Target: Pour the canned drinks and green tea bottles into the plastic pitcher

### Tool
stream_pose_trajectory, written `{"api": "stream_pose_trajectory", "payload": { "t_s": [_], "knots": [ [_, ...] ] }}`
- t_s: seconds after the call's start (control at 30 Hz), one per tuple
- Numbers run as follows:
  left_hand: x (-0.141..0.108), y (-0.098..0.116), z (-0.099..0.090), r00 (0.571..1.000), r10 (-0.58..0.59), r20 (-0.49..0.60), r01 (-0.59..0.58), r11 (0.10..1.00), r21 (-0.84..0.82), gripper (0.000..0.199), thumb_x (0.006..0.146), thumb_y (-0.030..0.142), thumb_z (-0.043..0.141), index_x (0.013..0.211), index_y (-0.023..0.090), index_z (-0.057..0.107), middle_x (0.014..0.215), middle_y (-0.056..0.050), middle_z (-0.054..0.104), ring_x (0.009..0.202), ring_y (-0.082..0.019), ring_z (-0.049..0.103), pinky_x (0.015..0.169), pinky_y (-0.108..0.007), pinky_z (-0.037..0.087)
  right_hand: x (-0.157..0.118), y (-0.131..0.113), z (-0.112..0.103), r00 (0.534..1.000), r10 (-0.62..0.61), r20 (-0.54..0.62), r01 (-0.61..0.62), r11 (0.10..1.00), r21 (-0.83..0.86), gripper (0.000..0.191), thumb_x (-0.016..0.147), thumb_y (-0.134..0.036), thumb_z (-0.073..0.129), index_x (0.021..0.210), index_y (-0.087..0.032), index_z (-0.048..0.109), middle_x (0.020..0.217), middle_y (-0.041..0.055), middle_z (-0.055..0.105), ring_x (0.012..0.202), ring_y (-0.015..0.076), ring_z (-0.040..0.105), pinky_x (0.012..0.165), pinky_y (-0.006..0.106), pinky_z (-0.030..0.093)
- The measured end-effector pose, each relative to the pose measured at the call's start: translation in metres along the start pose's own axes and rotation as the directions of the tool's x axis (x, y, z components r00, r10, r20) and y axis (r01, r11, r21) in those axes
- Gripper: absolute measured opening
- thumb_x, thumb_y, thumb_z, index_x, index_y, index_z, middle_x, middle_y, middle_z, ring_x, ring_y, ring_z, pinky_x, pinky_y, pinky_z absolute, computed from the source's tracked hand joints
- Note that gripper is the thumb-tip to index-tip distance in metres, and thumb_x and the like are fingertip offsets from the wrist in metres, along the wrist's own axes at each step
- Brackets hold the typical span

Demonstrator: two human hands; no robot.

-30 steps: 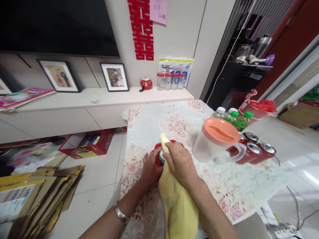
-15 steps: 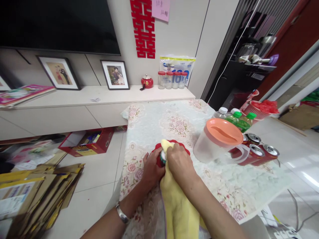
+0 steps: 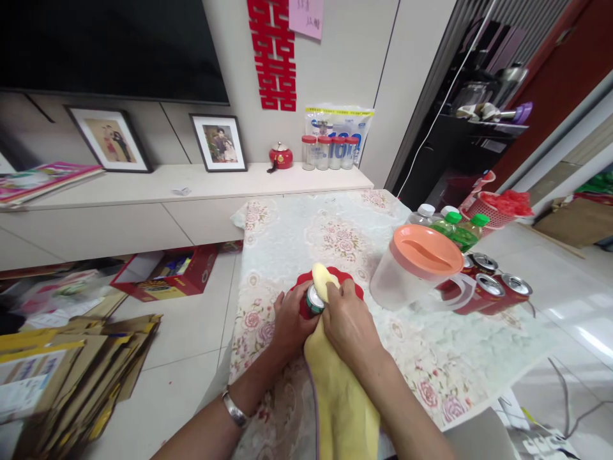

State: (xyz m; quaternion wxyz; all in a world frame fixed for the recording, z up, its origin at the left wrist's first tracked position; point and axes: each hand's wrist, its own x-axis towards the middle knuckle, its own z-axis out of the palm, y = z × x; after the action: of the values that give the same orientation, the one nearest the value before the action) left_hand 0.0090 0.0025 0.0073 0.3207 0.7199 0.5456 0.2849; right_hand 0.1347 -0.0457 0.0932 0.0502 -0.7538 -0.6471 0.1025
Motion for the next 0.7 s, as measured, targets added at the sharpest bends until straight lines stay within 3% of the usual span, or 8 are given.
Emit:
{"api": "stream_pose_trajectory", "payload": {
  "t_s": [0.17,0.27,0.37,0.47,0.53,0.6,0.7],
  "knots": [
    [0.000,-0.001,0.000,1.000,0.014,0.005,-0.014,1.000,-0.020,0.059,0.083,0.031,0.081,0.138,0.033,0.060,0.144,-0.004,0.072,0.132,-0.032,0.065,0.126,-0.062,0.022,0.013,-0.012,-0.007,0.997,0.038,0.074,-0.041,0.999,0.035,0.035,0.102,-0.043,0.066,0.119,-0.013,0.064,0.113,0.0071,0.065,0.096,0.0150,0.064,0.085,0.033,0.059],
    [0.000,-0.002,-0.002,1.000,0.021,0.007,-0.021,0.999,-0.042,0.062,0.082,0.034,0.085,0.139,0.032,0.060,0.145,-0.004,0.071,0.132,-0.032,0.064,0.126,-0.063,0.022,0.014,-0.004,-0.026,0.989,-0.008,0.150,-0.010,0.993,0.117,0.020,0.101,-0.032,0.065,0.098,-0.012,0.067,0.095,0.0044,0.066,0.086,0.0133,0.063,0.081,0.031,0.056],
    [0.000,-0.001,-0.003,1.000,0.007,0.008,-0.007,0.998,-0.066,0.070,0.074,0.030,0.092,0.137,0.032,0.061,0.144,-0.003,0.072,0.133,-0.031,0.065,0.127,-0.063,0.021,0.005,0.023,-0.050,0.966,-0.085,0.244,0.013,0.959,0.282,0.019,0.092,-0.021,0.054,0.077,-0.015,0.065,0.077,0.0024,0.065,0.069,0.0124,0.059,0.066,0.026,0.049],
    [0.000,-0.001,-0.002,1.000,0.005,0.001,-0.004,0.997,-0.078,0.073,0.070,0.025,0.094,0.135,0.033,0.062,0.144,-0.001,0.073,0.130,-0.030,0.066,0.128,-0.062,0.019,-0.009,0.055,-0.060,0.977,-0.023,0.210,-0.071,0.899,0.432,0.040,0.093,-0.039,0.042,0.105,-0.016,0.073,0.091,0.0052,0.072,0.075,0.0163,0.065,0.063,0.027,0.050],
    [0.001,-0.002,0.000,1.000,0.010,-0.014,-0.011,0.997,-0.075,0.075,0.069,0.023,0.095,0.135,0.032,0.062,0.144,-0.001,0.073,0.131,-0.030,0.066,0.128,-0.061,0.019,-0.016,0.069,-0.054,0.990,0.049,0.135,-0.107,0.879,0.464,0.055,0.092,-0.050,0.039,0.116,-0.014,0.073,0.097,0.0084,0.072,0.080,0.0199,0.067,0.065,0.030,0.051],
    [0.001,-0.002,0.000,1.000,0.010,-0.020,-0.011,0.997,-0.074,0.075,0.068,0.021,0.094,0.135,0.032,0.062,0.143,-0.001,0.073,0.131,-0.030,0.066,0.128,-0.061,0.019,-0.018,0.072,-0.041,0.996,0.074,0.055,-0.091,0.879,0.468,0.059,0.089,-0.054,0.040,0.116,-0.014,0.074,0.103,0.0102,0.069,0.088,0.0226,0.067,0.073,0.034,0.052],
    [0.000,-0.003,0.000,1.000,0.015,-0.007,-0.016,0.997,-0.077,0.074,0.070,0.024,0.094,0.137,0.033,0.061,0.145,-0.001,0.072,0.133,-0.031,0.064,0.127,-0.061,0.019,-0.014,0.060,-0.020,0.999,0.008,-0.038,0.010,0.894,0.447,0.053,0.089,-0.047,0.041,0.118,-0.018,0.074,0.110,0.0090,0.065,0.102,0.0226,0.064,0.089,0.035,0.050]
  ]
}}
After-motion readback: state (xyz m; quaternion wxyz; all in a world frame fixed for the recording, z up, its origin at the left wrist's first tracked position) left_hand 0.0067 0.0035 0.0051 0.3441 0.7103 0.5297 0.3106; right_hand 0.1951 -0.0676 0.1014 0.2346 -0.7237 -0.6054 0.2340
